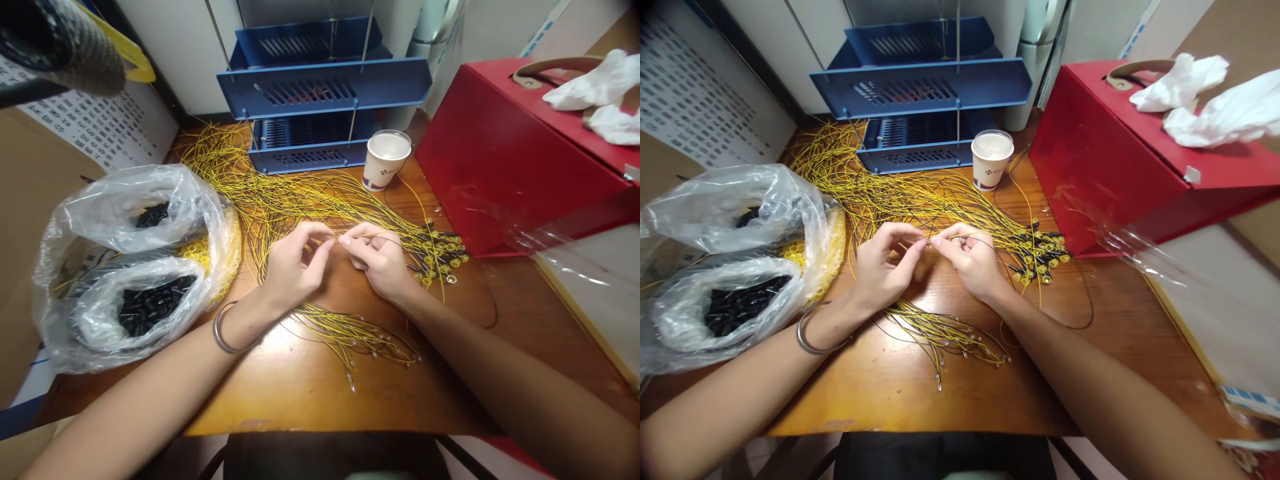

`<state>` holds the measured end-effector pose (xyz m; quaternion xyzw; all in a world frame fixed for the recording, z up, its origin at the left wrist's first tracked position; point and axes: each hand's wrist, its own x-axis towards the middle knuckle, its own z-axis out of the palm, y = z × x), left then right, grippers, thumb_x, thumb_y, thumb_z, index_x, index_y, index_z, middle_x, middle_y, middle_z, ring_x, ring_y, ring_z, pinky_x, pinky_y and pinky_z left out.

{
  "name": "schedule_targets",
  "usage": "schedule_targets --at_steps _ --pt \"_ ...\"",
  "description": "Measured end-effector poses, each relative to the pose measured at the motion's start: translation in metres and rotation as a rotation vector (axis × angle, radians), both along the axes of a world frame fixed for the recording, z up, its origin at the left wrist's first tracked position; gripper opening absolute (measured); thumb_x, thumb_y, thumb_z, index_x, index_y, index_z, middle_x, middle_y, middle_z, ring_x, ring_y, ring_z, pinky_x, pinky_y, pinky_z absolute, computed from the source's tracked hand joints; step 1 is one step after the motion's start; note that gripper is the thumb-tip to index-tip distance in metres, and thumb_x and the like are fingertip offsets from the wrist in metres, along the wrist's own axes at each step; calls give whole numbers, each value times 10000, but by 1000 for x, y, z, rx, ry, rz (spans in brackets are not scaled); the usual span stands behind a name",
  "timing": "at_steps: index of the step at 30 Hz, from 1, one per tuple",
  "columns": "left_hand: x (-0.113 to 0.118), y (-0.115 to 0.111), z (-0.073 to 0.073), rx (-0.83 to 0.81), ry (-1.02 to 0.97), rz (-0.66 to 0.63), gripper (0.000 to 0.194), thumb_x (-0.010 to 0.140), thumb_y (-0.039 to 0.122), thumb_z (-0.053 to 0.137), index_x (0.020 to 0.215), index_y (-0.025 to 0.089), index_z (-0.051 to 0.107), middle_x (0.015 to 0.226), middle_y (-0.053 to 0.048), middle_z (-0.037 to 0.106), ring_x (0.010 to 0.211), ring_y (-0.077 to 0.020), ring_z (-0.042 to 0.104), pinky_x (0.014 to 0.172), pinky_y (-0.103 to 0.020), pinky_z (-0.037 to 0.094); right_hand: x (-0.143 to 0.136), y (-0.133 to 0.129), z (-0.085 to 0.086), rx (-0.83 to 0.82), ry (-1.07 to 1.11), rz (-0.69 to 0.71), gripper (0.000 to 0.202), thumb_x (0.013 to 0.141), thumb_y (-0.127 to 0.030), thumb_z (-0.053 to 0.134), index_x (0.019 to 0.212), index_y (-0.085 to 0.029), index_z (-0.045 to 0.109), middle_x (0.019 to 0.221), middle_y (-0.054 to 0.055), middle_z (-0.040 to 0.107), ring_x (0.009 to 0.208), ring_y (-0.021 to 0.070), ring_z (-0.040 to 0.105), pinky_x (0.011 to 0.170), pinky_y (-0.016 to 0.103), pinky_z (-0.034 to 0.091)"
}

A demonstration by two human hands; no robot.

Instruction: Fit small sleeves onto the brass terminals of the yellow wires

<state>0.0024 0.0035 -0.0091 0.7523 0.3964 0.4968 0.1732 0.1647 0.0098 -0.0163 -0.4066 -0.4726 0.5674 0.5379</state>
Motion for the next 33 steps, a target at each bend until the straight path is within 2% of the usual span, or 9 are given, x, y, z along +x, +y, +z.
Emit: schedule_targets --at_steps 13,33 --pt "-2 1 0 -26 42 -10 87 919 145 580 991 179 614 853 -1 692 664 -87 626 606 -192 510 2 -2 2 29 -68 10 179 767 -340 738 766 -168 689 476 -76 376 442 60 276 438 242 161" --pt "-2 1 -3 -45 28 -40 99 950 155 542 1016 185 610 868 -6 685 667 -91 626 602 -210 496 0 -3 4 44 -112 3 164 765 -315 727 765 -157 685 483 -77 400 446 61 300 439 246 187"
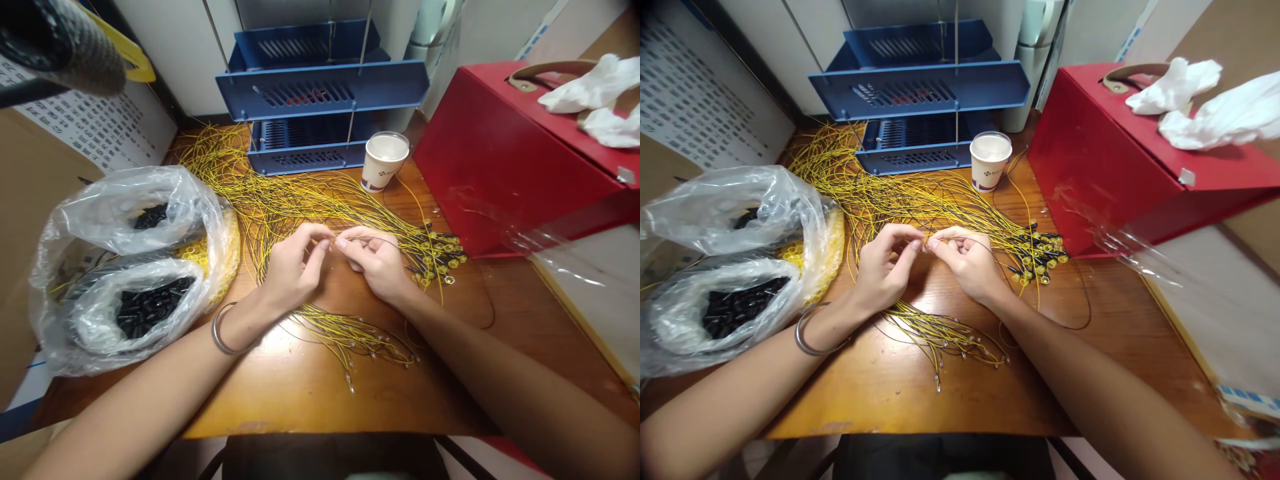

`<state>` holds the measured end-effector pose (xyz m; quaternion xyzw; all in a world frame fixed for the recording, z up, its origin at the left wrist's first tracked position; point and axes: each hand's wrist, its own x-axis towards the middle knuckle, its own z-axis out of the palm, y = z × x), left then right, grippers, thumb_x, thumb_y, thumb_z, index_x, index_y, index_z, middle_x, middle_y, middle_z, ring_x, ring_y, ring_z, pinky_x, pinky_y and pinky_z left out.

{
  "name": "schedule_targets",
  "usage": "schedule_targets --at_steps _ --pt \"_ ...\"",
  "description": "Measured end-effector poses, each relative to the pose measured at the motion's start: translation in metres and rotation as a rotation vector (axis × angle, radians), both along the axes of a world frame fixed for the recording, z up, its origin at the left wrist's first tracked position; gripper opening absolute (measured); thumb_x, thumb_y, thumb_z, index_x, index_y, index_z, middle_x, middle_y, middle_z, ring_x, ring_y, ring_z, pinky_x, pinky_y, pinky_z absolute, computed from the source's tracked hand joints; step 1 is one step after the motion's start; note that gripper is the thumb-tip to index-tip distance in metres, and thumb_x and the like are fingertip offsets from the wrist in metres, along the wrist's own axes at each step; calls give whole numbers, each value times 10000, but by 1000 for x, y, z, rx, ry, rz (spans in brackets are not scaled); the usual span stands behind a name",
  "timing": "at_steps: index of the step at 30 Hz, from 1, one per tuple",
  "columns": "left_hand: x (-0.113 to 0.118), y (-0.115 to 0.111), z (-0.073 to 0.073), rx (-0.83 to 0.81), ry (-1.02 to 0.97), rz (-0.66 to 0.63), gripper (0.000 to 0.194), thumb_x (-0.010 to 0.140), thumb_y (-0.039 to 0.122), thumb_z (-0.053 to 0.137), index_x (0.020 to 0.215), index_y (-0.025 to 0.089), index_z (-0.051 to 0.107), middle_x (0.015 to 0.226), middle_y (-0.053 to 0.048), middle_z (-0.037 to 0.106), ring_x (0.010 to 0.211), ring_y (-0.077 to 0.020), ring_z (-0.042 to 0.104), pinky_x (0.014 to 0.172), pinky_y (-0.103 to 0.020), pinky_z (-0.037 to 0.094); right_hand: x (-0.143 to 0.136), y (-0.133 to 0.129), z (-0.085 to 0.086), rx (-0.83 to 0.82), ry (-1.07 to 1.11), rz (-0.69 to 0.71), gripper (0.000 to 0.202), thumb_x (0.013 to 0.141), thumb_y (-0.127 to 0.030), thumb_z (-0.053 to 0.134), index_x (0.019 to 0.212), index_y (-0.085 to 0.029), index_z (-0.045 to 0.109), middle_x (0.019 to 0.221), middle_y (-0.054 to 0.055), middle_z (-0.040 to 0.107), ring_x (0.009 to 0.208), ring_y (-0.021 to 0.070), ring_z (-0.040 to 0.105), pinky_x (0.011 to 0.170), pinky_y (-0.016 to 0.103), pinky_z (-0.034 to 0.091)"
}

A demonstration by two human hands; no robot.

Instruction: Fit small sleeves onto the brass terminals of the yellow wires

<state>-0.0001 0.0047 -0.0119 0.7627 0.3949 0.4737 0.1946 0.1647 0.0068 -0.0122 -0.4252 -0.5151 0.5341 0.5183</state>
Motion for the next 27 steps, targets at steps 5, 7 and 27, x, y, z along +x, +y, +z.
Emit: schedule_targets --at_steps 5,7,27 --pt "0 0 -1 -26 -37 -35 109 961 140 524 1029 184 599 797 13 650 667 -84 632 608 -196 493 1 1 -3 13 -2 4 173 778 -319 722 797 -150 691 495 -74 414 448 60 303 437 244 188" --pt "0 0 -1 -30 -44 -40 109 965 139 516 1028 182 594 763 18 633 645 -81 620 595 -193 484 1 1 -4 15 -4 5 181 781 -325 721 805 -148 690 495 -75 412 447 58 301 437 242 188" --pt "0 -1 1 -82 -22 32 200 947 225 580 1139 175 558 917 -15 689 573 -63 584 541 -192 465 0 2 -4 13 3 -9 183 782 -321 720 809 -144 682 492 -80 418 440 55 310 439 242 201"
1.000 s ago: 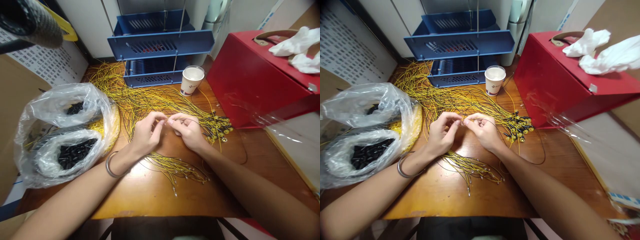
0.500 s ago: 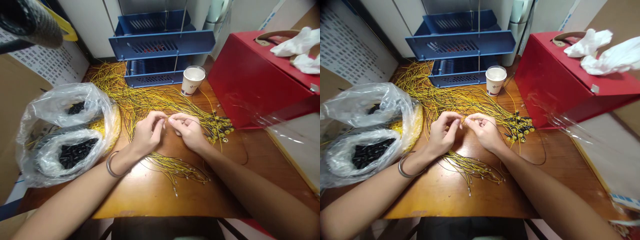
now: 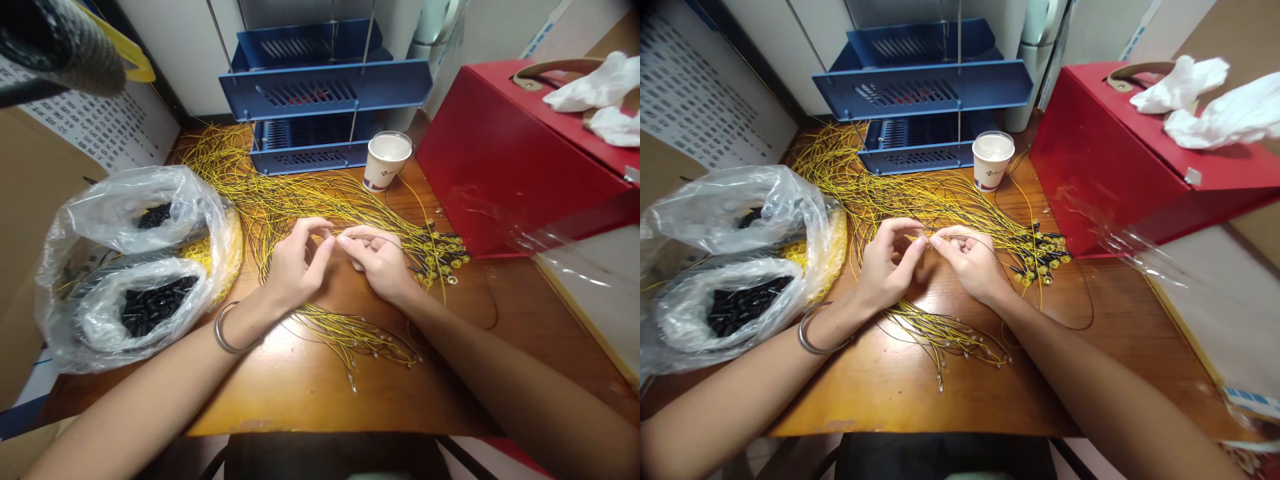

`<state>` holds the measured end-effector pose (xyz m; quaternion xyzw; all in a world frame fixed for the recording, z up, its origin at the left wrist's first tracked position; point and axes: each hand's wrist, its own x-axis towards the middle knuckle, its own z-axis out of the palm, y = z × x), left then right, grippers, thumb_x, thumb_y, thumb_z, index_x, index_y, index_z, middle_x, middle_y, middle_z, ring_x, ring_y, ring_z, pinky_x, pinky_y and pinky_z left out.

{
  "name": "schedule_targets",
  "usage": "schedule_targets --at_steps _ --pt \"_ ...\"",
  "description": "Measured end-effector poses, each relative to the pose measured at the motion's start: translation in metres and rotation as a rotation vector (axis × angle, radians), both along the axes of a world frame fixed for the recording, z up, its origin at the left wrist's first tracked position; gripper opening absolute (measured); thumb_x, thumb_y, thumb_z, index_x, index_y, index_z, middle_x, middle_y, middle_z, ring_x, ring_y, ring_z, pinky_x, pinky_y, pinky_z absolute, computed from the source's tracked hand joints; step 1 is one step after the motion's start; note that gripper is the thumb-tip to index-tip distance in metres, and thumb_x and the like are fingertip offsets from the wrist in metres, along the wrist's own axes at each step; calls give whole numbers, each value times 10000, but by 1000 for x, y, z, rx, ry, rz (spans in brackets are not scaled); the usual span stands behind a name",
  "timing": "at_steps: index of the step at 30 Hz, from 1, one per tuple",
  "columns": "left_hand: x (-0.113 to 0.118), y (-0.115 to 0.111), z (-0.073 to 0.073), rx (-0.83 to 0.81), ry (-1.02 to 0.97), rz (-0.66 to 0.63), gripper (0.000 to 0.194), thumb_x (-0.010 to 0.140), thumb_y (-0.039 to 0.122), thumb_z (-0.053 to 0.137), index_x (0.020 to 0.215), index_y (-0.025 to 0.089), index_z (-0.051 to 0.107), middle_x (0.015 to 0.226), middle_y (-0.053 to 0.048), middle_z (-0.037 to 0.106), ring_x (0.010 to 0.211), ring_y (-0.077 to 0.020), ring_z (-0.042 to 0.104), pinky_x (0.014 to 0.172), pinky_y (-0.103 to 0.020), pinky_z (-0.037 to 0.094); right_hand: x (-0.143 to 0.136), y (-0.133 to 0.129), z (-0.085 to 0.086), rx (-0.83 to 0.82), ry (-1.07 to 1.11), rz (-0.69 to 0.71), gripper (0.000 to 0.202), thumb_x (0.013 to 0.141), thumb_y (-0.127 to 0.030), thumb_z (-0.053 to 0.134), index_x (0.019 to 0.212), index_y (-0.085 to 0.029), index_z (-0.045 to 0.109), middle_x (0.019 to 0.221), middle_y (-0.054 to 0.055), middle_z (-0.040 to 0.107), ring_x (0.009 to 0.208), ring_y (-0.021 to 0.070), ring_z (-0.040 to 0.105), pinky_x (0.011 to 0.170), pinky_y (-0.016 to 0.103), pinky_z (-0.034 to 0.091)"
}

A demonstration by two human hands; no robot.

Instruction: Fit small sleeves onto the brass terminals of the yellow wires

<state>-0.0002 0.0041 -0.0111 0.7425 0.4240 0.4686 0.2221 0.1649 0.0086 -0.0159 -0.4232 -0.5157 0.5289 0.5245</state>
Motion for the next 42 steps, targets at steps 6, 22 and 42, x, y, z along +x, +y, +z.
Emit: schedule_targets --at_steps 6,22,42 --pt "1 1 -1 69 5 1 155 930 146 588 1081 182 586 882 1 683 722 -82 664 634 -168 511 0 0 2 3 -16 6 189 773 -320 721 815 -139 687 495 -74 439 445 59 319 444 245 210" --pt "-1 1 0 -114 -3 6 203 1007 292 482 1177 191 530 739 13 635 570 -98 579 532 -224 440 0 -1 1 -24 -12 0 188 783 -331 724 805 -150 682 493 -79 403 449 59 299 452 247 193" --pt "0 2 0 -75 -30 -2 152 1002 209 476 1126 189 562 589 58 500 476 -79 464 475 -213 362 -1 -1 3 -19 -13 -12 190 776 -332 728 796 -150 679 492 -79 403 449 62 308 447 245 199"
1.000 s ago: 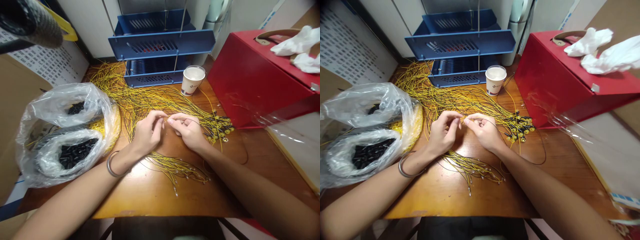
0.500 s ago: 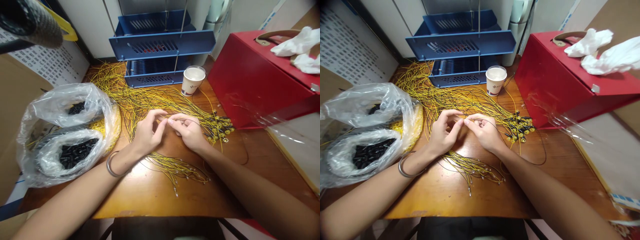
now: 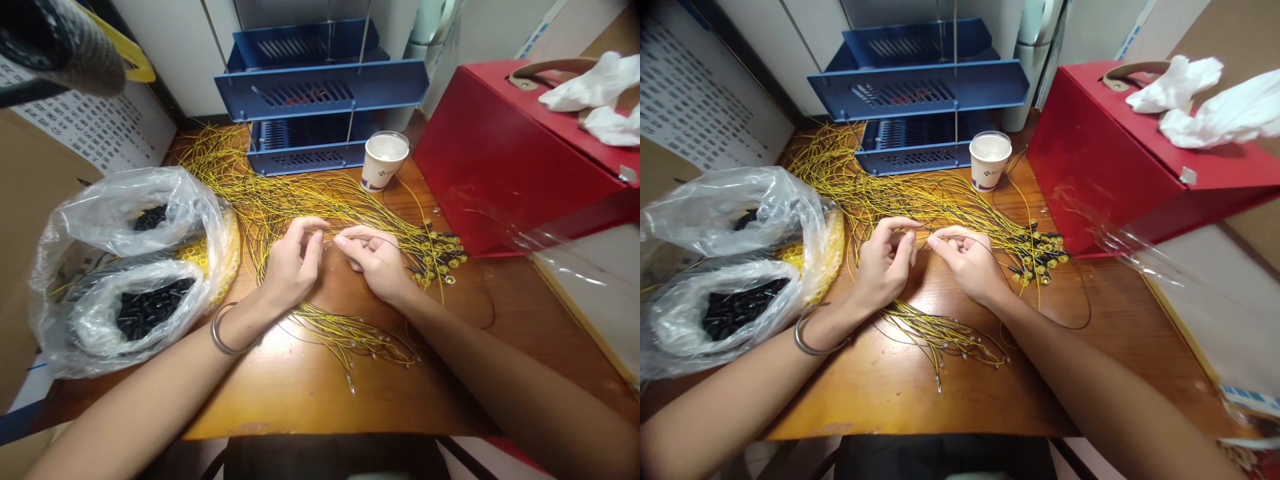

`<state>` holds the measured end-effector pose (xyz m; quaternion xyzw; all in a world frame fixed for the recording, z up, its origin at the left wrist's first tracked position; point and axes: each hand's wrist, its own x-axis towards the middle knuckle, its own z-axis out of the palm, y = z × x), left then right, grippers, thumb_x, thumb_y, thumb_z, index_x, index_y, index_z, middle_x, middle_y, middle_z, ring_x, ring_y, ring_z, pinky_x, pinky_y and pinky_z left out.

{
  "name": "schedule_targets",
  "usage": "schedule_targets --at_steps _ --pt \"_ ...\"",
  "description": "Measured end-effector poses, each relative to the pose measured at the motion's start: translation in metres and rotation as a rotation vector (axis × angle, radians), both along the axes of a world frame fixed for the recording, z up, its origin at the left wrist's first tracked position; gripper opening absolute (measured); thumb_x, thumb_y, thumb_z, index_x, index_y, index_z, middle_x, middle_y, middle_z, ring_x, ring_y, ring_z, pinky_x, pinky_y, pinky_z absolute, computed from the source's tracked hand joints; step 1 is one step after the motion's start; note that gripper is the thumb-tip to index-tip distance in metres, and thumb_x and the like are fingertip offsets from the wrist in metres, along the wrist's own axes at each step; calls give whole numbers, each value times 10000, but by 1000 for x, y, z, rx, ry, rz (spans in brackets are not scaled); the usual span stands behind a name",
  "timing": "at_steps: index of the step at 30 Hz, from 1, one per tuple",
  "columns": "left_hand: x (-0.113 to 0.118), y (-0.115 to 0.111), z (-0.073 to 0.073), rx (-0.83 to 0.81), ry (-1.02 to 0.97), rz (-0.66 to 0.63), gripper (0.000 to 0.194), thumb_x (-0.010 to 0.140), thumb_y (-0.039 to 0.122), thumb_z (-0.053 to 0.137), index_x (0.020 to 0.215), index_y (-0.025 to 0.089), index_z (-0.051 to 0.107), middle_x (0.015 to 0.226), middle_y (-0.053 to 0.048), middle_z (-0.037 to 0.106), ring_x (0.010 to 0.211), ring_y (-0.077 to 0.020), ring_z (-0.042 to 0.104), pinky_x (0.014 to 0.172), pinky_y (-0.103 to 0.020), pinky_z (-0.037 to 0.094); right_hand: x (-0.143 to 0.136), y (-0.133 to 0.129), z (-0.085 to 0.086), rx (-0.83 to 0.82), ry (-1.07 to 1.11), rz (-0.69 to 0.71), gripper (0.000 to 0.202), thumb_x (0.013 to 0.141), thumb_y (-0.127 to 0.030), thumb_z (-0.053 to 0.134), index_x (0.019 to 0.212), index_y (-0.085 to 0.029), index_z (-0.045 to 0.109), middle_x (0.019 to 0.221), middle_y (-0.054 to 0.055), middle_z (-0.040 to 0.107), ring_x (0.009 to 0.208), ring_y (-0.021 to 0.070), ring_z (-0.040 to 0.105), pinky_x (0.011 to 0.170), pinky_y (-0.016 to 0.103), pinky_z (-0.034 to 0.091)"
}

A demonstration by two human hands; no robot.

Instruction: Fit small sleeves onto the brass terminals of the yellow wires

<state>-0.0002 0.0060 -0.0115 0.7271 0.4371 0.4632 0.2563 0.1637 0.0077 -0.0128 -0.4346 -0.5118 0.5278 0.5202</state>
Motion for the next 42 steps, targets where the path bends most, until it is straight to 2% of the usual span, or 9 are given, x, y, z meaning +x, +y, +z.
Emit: schedule_targets --at_steps 2,4,7,13,33,39,42 --pt "0 0 0 -22 1 25 171 1010 249 477 1146 190 561 573 63 504 454 -78 454 465 -216 352 0 1 0 -2 17 -8 190 772 -332 730 791 -151 676 494 -78 411 447 60 309 444 245 201" --pt "-1 -1 2 -35 21 23 195 1010 278 481 1150 183 578 639 37 604 495 -82 519 495 -212 392 0 1 -1 -3 24 -14 197 768 -342 732 790 -154 676 494 -76 416 448 62 317 441 244 205" --pt "0 -1 4 -1 94 24 190 986 295 519 1035 165 648 767 -8 701 569 -89 583 537 -211 435 1 1 -1 -12 29 -18 212 761 -359 736 793 -158 677 495 -72 422 453 65 327 439 243 205" --pt "1 0 4 75 127 50 139 930 277 608 937 162 686 735 1 705 558 -90 590 549 -213 445 -1 1 1 -10 24 -13 223 762 -368 741 790 -159 670 491 -77 402 444 60 303 439 245 183" --pt "0 2 4 62 223 70 191 978 299 489 884 171 594 690 11 614 553 -97 519 527 -221 385 0 0 -2 -10 -25 -7 235 774 -381 746 798 -156 683 506 -69 422 457 61 318 437 238 206" --pt "0 2 3 25 177 71 313 1009 324 445 774 172 585 659 -1 635 569 -104 560 571 -235 418 -1 1 -1 -31 36 -28 241 742 -380 760 784 -161 669 488 -78 405 443 58 304 424 235 190" --pt "1 1 4 39 156 101 377 1003 342 466 686 167 573 586 11 594 501 -88 500 534 -235 379 -1 2 1 -51 98 -35 246 719 -370 769 777 -159 655 475 -85 411 418 50 292 413 232 182"
